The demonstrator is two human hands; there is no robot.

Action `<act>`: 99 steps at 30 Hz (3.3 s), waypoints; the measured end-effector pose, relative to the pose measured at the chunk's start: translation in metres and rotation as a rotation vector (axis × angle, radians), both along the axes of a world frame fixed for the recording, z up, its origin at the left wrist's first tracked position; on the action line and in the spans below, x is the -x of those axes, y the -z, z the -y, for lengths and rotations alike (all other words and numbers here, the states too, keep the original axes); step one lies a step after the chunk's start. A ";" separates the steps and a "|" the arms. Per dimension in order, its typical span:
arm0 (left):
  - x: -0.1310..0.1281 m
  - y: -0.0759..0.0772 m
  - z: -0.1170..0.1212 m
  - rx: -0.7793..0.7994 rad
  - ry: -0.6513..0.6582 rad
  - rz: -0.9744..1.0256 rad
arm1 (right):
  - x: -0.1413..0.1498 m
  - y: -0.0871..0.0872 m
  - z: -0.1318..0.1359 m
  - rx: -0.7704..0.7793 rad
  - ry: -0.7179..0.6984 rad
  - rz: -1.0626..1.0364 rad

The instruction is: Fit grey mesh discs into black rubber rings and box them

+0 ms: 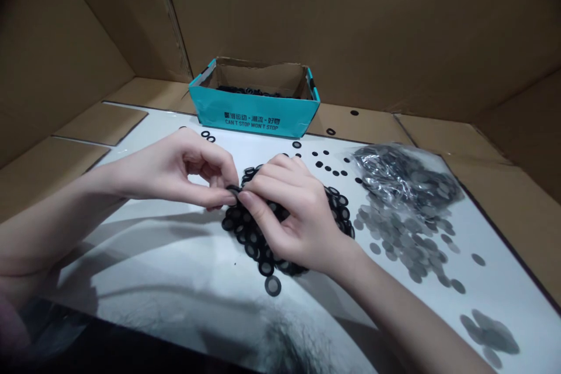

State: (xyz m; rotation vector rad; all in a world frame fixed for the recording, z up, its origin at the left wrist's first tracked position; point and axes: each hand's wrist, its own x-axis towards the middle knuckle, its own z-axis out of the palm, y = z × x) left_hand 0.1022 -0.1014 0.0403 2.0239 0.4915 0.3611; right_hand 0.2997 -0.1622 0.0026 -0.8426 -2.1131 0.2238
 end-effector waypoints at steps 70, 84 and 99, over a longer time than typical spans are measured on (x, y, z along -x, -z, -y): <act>-0.008 0.009 0.011 -0.045 -0.123 0.138 | -0.003 0.009 -0.007 -0.075 0.078 -0.062; -0.005 0.005 0.006 -0.241 -0.166 0.053 | -0.005 0.003 -0.010 -0.032 0.044 -0.014; -0.008 0.001 0.008 -0.095 -0.174 0.066 | 0.004 0.015 -0.005 -0.009 0.111 -0.154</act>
